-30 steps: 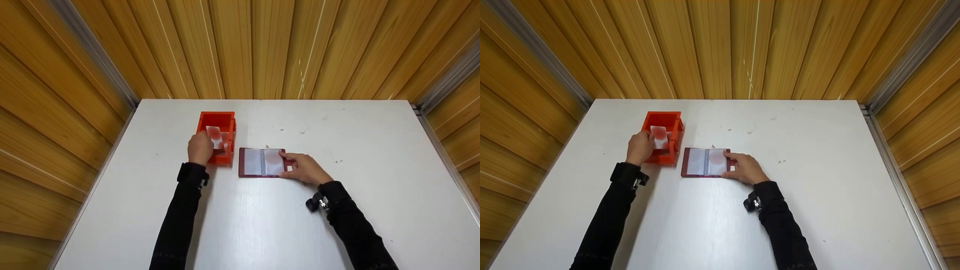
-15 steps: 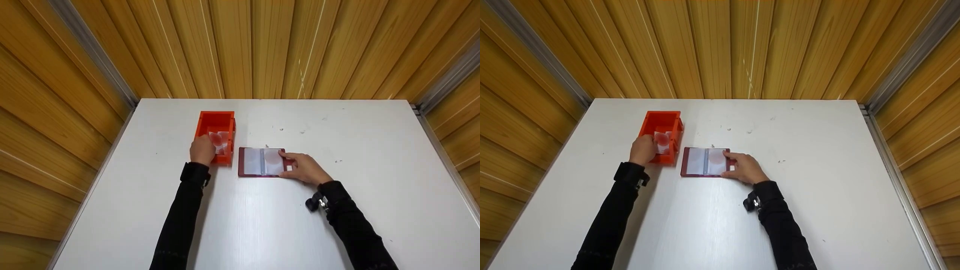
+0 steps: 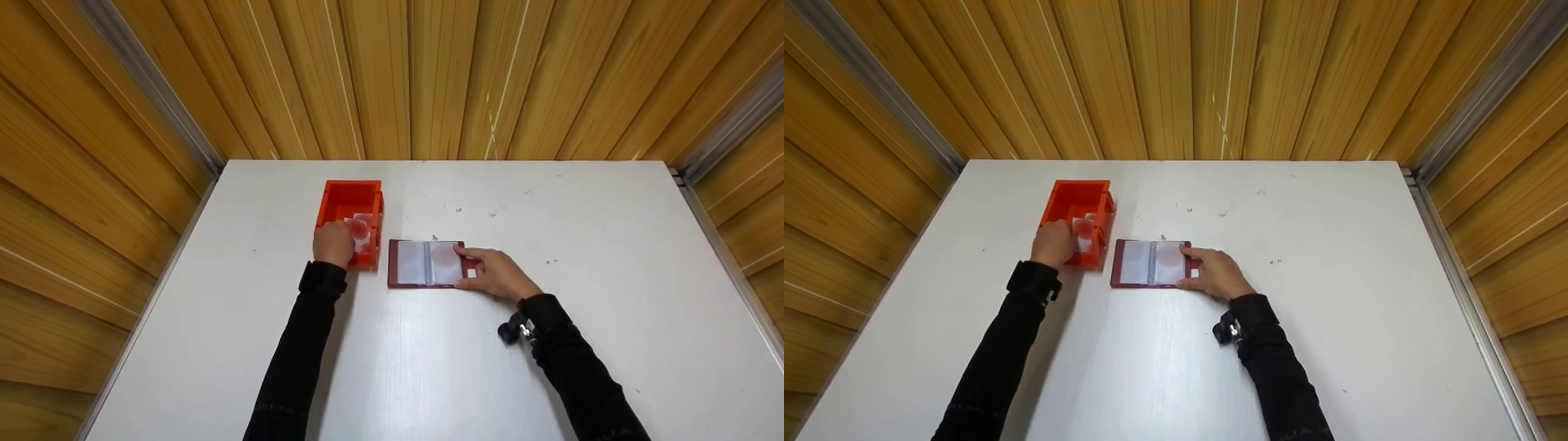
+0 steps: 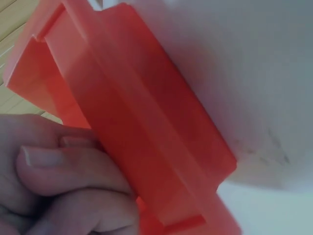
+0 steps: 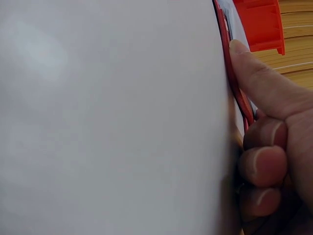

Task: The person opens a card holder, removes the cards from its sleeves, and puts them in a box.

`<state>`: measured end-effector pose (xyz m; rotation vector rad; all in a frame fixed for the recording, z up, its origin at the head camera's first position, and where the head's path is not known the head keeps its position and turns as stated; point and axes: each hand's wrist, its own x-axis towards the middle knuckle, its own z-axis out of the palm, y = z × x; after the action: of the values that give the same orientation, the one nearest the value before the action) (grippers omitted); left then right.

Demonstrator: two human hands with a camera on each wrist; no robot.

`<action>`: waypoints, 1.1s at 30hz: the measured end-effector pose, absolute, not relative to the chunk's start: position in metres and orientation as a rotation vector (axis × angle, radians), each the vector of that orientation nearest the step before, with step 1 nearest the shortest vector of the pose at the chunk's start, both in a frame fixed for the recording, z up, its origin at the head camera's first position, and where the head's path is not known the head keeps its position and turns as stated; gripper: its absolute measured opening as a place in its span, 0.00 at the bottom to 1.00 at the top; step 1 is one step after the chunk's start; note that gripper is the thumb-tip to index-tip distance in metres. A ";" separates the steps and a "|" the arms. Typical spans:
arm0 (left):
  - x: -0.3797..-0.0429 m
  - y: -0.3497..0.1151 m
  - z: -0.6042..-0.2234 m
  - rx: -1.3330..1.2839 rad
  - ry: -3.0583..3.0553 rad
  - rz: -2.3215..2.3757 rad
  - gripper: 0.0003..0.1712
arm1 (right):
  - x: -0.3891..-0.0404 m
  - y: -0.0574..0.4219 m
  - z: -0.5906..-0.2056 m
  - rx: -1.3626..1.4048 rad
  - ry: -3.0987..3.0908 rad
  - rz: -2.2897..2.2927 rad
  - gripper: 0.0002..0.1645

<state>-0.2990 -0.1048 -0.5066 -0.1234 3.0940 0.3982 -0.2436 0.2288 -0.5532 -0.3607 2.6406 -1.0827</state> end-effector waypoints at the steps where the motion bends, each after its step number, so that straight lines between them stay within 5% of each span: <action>1: -0.299 -0.104 -0.507 -0.114 3.101 0.374 0.14 | -0.244 0.229 -0.553 -0.361 2.641 -1.084 0.50; 33: -0.297 -0.097 -0.510 -0.120 3.183 0.290 0.12 | -0.244 0.228 -0.553 -0.333 2.633 -1.094 0.51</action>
<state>-0.2971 -0.0974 -0.5100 -0.1202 3.1832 0.2904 -0.2438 0.2283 -0.5525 -0.3331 2.6328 -1.0938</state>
